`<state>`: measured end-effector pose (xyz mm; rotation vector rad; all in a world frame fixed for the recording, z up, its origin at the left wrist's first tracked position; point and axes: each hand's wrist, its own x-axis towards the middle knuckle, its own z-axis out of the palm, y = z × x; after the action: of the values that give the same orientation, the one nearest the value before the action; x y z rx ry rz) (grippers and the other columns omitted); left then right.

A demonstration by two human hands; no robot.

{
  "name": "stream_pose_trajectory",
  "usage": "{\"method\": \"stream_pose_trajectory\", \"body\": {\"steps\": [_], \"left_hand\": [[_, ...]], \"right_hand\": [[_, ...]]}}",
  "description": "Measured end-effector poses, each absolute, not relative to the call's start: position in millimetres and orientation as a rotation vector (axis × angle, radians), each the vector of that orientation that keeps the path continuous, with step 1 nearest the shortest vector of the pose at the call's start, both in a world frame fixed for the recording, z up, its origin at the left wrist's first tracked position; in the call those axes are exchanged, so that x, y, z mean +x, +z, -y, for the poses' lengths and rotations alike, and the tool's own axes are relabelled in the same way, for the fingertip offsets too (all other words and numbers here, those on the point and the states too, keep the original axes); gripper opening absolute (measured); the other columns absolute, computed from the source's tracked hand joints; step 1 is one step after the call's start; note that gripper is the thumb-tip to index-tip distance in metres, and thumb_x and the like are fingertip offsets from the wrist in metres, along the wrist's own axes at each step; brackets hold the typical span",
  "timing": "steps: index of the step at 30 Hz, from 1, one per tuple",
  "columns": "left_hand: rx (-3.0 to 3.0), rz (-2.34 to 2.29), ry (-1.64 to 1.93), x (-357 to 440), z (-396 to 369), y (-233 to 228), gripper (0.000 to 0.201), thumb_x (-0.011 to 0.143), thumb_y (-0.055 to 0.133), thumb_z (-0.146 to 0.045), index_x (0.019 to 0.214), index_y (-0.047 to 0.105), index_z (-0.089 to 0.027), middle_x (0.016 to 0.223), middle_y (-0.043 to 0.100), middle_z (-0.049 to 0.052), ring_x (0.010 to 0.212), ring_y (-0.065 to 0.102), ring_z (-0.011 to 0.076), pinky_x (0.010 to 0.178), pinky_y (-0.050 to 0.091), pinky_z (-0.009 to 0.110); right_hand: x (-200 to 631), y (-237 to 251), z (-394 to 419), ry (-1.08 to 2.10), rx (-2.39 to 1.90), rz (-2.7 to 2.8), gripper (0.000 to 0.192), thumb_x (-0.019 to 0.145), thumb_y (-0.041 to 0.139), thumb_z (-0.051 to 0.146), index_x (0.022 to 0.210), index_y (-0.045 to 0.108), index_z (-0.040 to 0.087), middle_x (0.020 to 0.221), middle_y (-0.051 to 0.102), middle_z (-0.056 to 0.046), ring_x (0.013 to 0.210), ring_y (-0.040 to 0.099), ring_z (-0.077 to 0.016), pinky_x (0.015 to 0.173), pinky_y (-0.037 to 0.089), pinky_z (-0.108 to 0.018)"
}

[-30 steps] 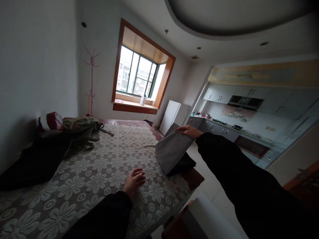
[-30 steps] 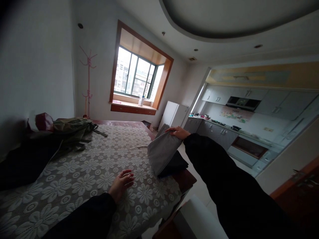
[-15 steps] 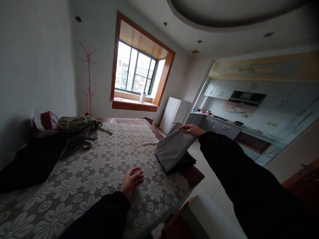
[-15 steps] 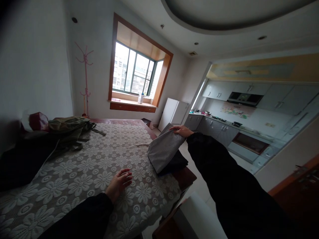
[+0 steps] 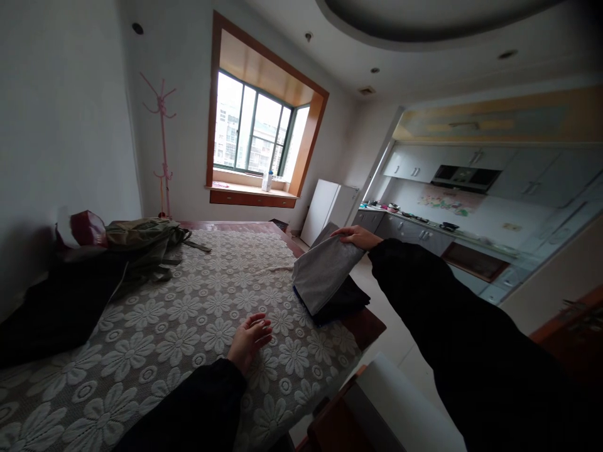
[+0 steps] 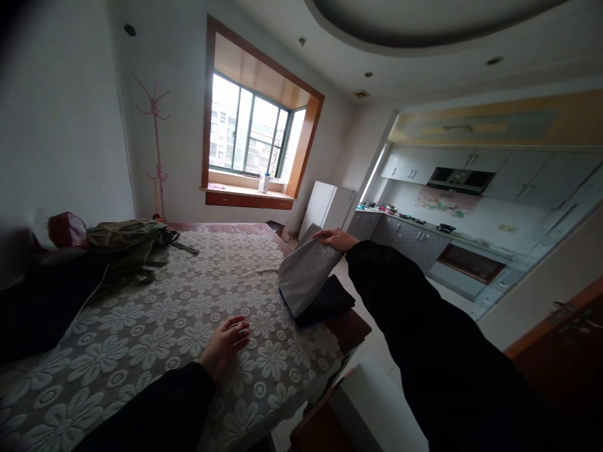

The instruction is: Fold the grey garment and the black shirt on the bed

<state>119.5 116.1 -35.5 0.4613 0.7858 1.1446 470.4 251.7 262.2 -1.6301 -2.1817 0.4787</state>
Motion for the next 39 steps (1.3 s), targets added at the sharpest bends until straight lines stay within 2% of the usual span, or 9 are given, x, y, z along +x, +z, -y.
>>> {"method": "stream_pose_trajectory", "body": {"steps": [21,35,39], "left_hand": [[0.461,-0.789,1.144,119.2,-115.3,-33.5,0.027,0.080,0.077,-0.012,0.105,0.067,-0.017,0.092,0.075,0.007,0.071,0.073,0.0142,0.074,0.061,0.030],[0.471,-0.784,1.136,119.2,-115.8,-35.2,0.026,0.081,0.076,-0.013,0.104,0.067,-0.017,0.092,0.076,0.007,0.071,0.073,0.0153,0.075,0.061,0.032],[0.475,-0.785,1.137,118.9,-115.4,-34.2,0.027,0.080,0.078,-0.014,0.105,0.067,-0.017,0.092,0.076,0.008,0.072,0.074,0.0158,0.075,0.061,0.031]], "right_hand": [[464.6,264.7,-240.9,0.586,-1.562,2.154,0.042,0.074,0.070,0.040,0.109,0.081,0.019,0.116,0.075,-0.006,0.114,0.063,-0.0290,0.108,0.043,-0.041],[519.6,240.2,-257.0,0.521,-1.730,2.101,0.045,0.071,0.067,0.031,0.112,0.080,0.019,0.115,0.077,-0.005,0.112,0.065,-0.0284,0.105,0.047,-0.036],[539.1,223.7,-258.3,0.508,-1.797,2.041,0.043,0.069,0.065,0.027,0.108,0.081,0.018,0.108,0.078,-0.005,0.105,0.068,-0.0266,0.102,0.049,-0.035]]}}
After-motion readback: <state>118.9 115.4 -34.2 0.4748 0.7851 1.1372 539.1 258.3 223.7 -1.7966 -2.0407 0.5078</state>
